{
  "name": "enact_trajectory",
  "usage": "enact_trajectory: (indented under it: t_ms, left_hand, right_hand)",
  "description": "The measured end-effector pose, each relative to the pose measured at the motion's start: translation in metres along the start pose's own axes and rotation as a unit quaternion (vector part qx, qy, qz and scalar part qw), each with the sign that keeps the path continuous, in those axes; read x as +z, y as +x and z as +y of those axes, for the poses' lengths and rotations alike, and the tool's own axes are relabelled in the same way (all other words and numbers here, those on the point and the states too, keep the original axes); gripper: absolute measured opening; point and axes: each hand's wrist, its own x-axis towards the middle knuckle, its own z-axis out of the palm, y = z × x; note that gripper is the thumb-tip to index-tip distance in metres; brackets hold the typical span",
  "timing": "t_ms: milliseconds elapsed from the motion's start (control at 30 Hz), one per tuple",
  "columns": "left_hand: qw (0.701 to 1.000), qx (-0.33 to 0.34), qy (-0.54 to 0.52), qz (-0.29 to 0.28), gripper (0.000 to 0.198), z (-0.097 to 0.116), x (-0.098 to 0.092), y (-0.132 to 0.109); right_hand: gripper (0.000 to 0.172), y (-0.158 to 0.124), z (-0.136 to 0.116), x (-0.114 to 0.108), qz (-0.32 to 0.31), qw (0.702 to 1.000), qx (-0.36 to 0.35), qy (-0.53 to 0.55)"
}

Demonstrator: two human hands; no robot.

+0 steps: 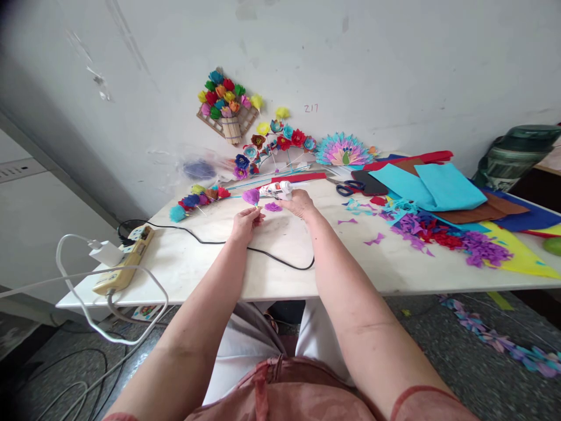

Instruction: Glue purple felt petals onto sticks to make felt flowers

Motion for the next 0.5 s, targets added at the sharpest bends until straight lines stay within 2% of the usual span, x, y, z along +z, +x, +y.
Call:
enact_trajectory:
  t_ms: [133,333,500]
  left_hand:
    - [1.0,0.003,0.001,-0.002,0.034,-0.001,0.0,0.001]
    - [1.0,0.004,-0.001,-0.007,0.034,-0.001,-0.001,0.001]
    - [1.0,0.001,-0.003,-0.006,0.035,0.001,0.0,0.0]
  right_hand:
    - [0.026,0.0,0.001,0.0,-0.009,0.999,0.006,0.041]
    - [0.03,-0.008,-0.007,-0.002,-0.067,0.984,0.029,0.165]
    - [0.03,-0.011,-0.012,-0.003,-0.083,0.977,0.038,0.192]
